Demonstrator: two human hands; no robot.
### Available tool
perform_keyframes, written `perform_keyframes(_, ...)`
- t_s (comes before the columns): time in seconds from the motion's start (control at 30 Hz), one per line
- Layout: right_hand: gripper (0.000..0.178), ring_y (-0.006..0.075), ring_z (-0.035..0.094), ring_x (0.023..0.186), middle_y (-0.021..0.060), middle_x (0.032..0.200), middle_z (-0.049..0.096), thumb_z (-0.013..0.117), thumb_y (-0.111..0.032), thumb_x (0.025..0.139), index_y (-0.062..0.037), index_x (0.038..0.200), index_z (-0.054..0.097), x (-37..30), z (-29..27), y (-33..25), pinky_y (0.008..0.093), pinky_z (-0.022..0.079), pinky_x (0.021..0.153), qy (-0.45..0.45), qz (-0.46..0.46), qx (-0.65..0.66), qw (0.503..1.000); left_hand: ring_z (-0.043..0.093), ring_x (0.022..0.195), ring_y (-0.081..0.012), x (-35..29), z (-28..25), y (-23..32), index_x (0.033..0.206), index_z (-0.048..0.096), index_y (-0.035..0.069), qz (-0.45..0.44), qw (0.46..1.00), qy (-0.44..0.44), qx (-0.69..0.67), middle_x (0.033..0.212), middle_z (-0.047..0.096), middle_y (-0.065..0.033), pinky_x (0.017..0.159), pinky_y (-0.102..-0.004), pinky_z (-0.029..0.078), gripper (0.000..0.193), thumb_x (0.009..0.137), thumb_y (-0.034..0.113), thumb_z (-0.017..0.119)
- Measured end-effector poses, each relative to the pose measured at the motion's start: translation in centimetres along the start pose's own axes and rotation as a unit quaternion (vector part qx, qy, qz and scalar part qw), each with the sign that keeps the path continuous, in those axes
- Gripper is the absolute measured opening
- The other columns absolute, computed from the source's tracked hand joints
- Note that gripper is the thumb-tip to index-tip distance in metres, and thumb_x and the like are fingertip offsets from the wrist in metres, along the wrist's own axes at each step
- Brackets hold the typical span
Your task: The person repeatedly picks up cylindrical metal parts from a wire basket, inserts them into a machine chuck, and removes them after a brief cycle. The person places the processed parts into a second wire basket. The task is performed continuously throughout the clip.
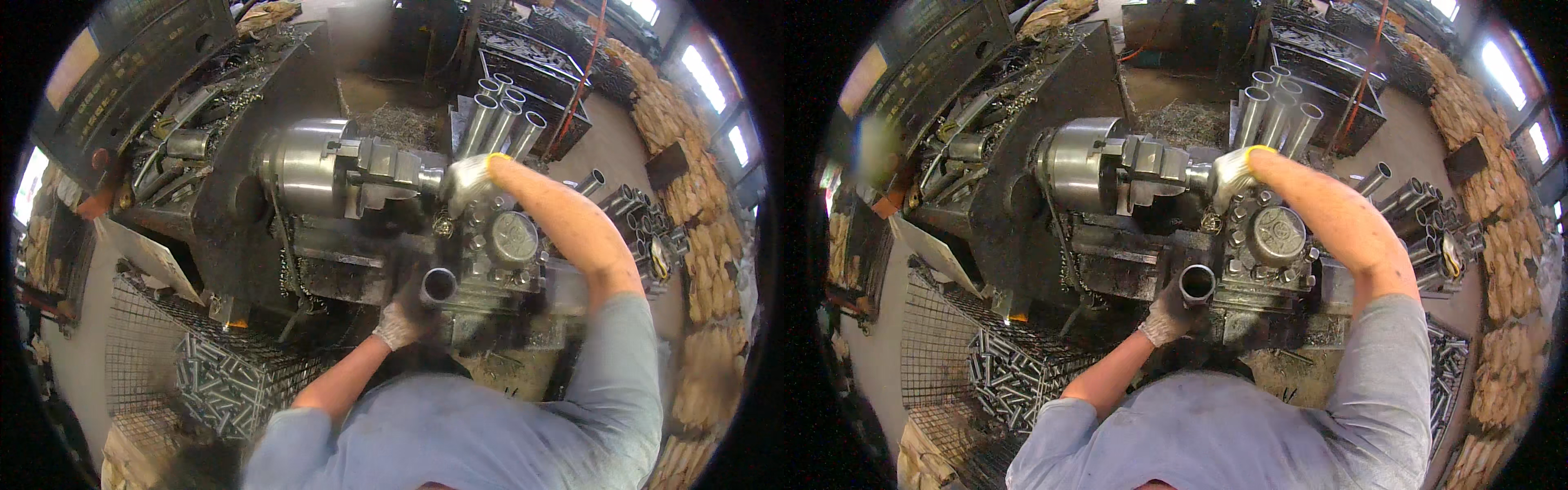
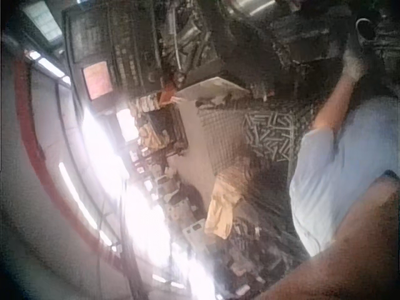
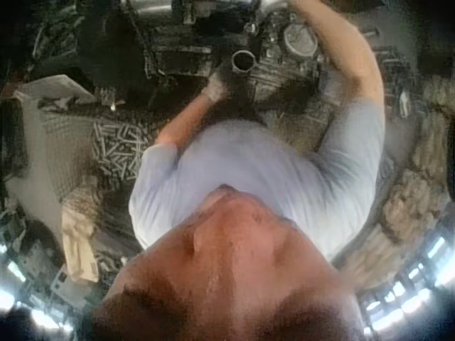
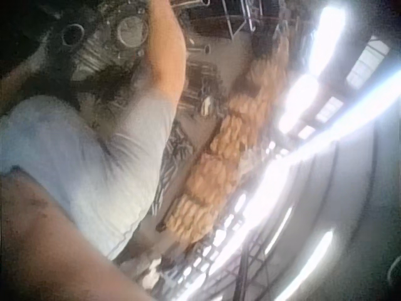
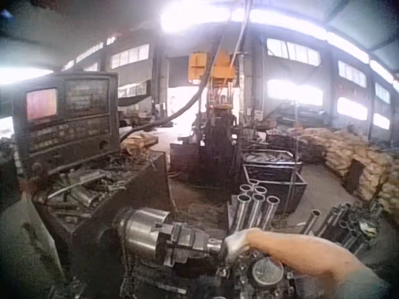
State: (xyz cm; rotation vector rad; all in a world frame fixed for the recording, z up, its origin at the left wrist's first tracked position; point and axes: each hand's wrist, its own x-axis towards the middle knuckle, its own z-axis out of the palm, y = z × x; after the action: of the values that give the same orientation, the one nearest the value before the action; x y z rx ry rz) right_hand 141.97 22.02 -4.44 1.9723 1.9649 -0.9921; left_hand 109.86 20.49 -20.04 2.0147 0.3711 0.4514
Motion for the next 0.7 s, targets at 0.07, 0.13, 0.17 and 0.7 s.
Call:
perform_keyframes(0.07,0.044,0.0201,0.069,0.080,0.0099,0.096,0.079,0.082,-0.029,0.073,-0.0058,0.111,0.080,1.4,0.6,-0.4,0.0408,0.056,0.069,-0.039,-0.025,0.061,0.997,0.066,0.123,-0.0376,-0.4,-1.7,1.0,0.141,0.053,0.003,0.071,0.993,0.016,0.091,0.137,0.064,-0.0212,0.104,-0.0473,0.055,0.067,0.081,0.010,0.082)
perform_keyframes(0.13,0.045,0.0176,0.068,0.073,0.0072,0.088,0.078,0.081,-0.018,0.069,-0.0071,0.112,0.081,0.5,1.3,-0.2,0.0357,0.055,0.065,0.103,0.030,0.126,0.986,0.067,0.121,-0.0386,-2.5,-4.5,2.5,0.142,0.052,-0.001,0.019,1.000,0.011,0.003,0.136,0.064,-0.0232,0.104,-0.0487,0.055,0.069,0.080,0.006,0.082)
perform_keyframes(0.17,0.042,0.0166,0.068,0.072,0.0073,0.086,0.077,0.081,-0.017,0.069,-0.0059,0.110,0.081,-0.5,1.6,-0.1,0.0347,0.055,0.063,0.158,0.047,0.188,0.968,0.070,0.113,-0.0397,-3.3,-6.2,3.3,0.139,0.055,-0.005,0.106,0.990,0.079,0.050,0.129,0.066,-0.0252,0.103,-0.0486,0.056,0.065,0.080,0.002,0.080)
perform_keyframes(0.7,0.028,0.0138,0.071,0.078,0.0056,0.093,0.077,0.074,-0.028,0.094,-0.0030,0.104,0.076,-13.1,-5.9,-3.9,0.0301,0.059,0.071,0.839,0.074,0.169,0.512,0.067,0.110,-0.0445,0.9,-18.7,7.1,0.128,0.058,-0.001,0.284,0.876,0.285,0.265,0.122,0.067,-0.0245,0.099,-0.0497,0.055,0.051,0.081,0.001,0.075)
